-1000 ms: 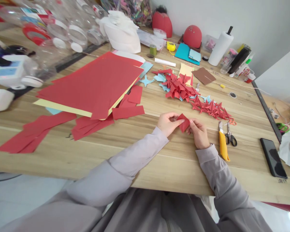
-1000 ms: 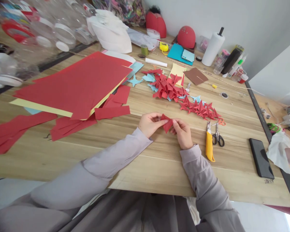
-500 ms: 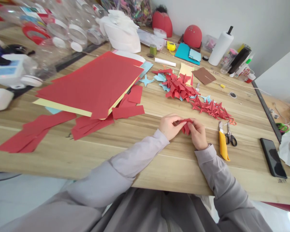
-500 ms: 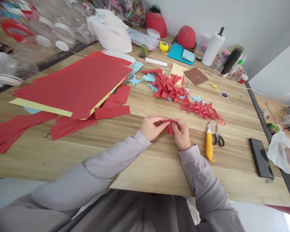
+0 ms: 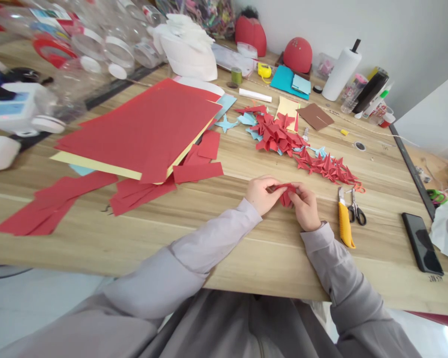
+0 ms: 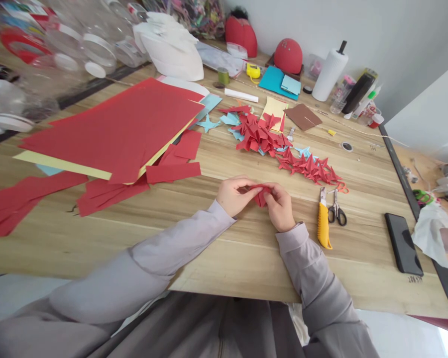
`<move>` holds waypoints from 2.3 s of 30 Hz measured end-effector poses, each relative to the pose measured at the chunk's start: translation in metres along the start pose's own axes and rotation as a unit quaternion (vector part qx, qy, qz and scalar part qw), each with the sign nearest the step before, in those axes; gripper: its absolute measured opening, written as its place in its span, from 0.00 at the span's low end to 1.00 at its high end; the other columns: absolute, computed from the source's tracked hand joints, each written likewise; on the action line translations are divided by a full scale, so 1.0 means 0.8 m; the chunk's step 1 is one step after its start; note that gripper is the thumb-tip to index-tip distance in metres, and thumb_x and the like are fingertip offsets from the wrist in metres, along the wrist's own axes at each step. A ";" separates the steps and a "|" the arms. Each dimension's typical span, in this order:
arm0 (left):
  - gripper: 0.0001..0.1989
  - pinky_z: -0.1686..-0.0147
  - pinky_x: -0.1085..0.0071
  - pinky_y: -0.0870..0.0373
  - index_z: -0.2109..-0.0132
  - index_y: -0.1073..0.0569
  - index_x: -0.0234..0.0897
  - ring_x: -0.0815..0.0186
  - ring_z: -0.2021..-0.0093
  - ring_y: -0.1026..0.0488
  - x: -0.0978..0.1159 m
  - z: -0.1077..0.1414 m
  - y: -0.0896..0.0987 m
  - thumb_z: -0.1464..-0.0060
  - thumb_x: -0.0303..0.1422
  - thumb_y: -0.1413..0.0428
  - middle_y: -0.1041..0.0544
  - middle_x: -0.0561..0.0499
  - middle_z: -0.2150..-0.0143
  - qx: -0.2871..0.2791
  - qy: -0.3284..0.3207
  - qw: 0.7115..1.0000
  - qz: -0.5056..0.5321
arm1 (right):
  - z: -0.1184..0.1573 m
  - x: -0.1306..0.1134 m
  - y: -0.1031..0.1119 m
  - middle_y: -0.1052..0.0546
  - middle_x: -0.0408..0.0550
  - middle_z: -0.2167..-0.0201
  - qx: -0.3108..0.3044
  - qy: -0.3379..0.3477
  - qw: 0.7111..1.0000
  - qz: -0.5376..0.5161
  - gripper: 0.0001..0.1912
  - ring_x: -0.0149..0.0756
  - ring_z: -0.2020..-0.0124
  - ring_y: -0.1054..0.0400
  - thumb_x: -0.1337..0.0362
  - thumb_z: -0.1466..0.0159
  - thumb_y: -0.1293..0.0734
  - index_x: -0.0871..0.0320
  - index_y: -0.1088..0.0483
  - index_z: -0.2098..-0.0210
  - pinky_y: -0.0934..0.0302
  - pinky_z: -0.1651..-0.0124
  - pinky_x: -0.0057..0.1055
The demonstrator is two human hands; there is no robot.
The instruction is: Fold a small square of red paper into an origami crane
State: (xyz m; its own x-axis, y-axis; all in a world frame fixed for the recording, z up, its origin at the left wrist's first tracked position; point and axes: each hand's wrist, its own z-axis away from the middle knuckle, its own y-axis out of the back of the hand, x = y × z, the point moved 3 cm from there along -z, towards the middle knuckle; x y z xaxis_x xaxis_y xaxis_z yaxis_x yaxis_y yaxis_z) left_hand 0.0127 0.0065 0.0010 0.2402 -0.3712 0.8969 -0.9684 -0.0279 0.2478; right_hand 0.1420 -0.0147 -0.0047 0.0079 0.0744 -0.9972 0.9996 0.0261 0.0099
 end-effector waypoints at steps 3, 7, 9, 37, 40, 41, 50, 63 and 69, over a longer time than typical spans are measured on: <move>0.04 0.73 0.73 0.33 0.72 0.24 0.33 0.69 0.73 0.30 0.003 0.001 -0.001 0.55 0.30 0.42 0.26 0.49 0.74 -0.006 -0.002 1.000 0.004 | -0.002 0.003 0.000 0.34 0.38 0.83 -0.001 0.007 1.000 0.007 0.10 0.26 0.82 0.41 0.59 0.43 0.36 0.59 0.33 0.66 0.47 0.79 0.25; 0.04 0.73 0.74 0.33 0.71 0.24 0.33 0.69 0.72 0.29 0.005 0.001 -0.001 0.55 0.29 0.43 0.25 0.48 0.73 -0.011 -0.002 1.000 0.008 | -0.003 0.004 0.000 0.35 0.37 0.83 0.003 0.015 1.000 0.026 0.11 0.26 0.82 0.42 0.57 0.42 0.37 0.59 0.34 0.66 0.48 0.79 0.25; 0.04 0.73 0.74 0.33 0.72 0.24 0.33 0.69 0.72 0.30 0.005 0.000 0.000 0.55 0.30 0.43 0.25 0.48 0.73 -0.012 0.000 1.000 0.006 | -0.002 0.002 0.000 0.35 0.38 0.83 0.005 0.015 0.999 0.043 0.12 0.26 0.82 0.43 0.55 0.41 0.37 0.59 0.33 0.66 0.48 0.79 0.25; 0.10 0.85 0.75 0.35 0.66 0.23 0.30 0.73 0.85 0.34 -0.014 -0.004 -0.004 0.59 0.30 0.40 0.27 0.53 0.80 -0.007 0.197 0.957 0.214 | -0.003 0.003 0.007 0.30 0.39 0.82 0.013 -0.033 0.999 -0.025 0.15 0.27 0.83 0.38 0.53 0.43 0.36 0.58 0.33 0.63 0.46 0.80 0.25; 0.10 0.84 0.74 0.34 0.66 0.23 0.31 0.73 0.84 0.34 -0.013 -0.004 -0.004 0.59 0.31 0.41 0.26 0.53 0.79 -0.013 0.194 0.958 0.212 | -0.003 0.003 0.006 0.30 0.40 0.82 0.009 -0.031 0.999 -0.011 0.16 0.27 0.82 0.38 0.52 0.43 0.36 0.58 0.32 0.64 0.45 0.79 0.25; 0.10 0.84 0.74 0.34 0.66 0.23 0.31 0.73 0.84 0.34 -0.013 -0.004 -0.004 0.59 0.31 0.41 0.26 0.53 0.79 -0.013 0.193 0.958 0.211 | -0.003 0.003 0.006 0.30 0.40 0.82 0.007 -0.031 0.999 -0.007 0.16 0.27 0.82 0.38 0.52 0.43 0.36 0.59 0.32 0.64 0.45 0.79 0.25; 0.09 0.84 0.74 0.32 0.69 0.25 0.28 0.73 0.84 0.33 -0.002 -0.003 -0.003 0.61 0.29 0.40 0.29 0.54 0.80 -0.020 0.201 0.954 0.220 | -0.004 0.000 0.004 0.32 0.37 0.85 0.022 -0.022 0.999 0.012 0.15 0.26 0.85 0.40 0.51 0.44 0.35 0.58 0.35 0.69 0.46 0.81 0.24; 0.12 0.86 0.75 0.34 0.71 0.27 0.29 0.73 0.86 0.35 -0.006 -0.003 -0.005 0.63 0.34 0.37 0.30 0.54 0.83 -0.033 0.208 0.953 0.218 | -0.001 0.004 0.008 0.30 0.40 0.84 0.014 -0.041 0.999 -0.032 0.13 0.28 0.83 0.38 0.55 0.43 0.37 0.59 0.32 0.67 0.46 0.80 0.26; 0.11 0.85 0.74 0.33 0.71 0.27 0.29 0.73 0.86 0.35 -0.005 -0.003 -0.007 0.64 0.31 0.37 0.29 0.54 0.82 -0.035 0.224 0.943 0.242 | -0.003 0.004 0.006 0.31 0.38 0.85 0.020 -0.033 0.999 -0.012 0.13 0.26 0.84 0.39 0.55 0.46 0.33 0.58 0.34 0.70 0.46 0.80 0.25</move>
State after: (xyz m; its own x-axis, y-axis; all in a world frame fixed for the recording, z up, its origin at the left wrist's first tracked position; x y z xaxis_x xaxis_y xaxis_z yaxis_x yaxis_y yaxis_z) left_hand 0.0172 0.0103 -0.0031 -0.2100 0.1051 0.9720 -0.9688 0.1116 -0.2214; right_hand 0.1466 -0.0119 -0.0075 -0.0156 0.0088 -0.9998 0.9998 -0.0129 -0.0158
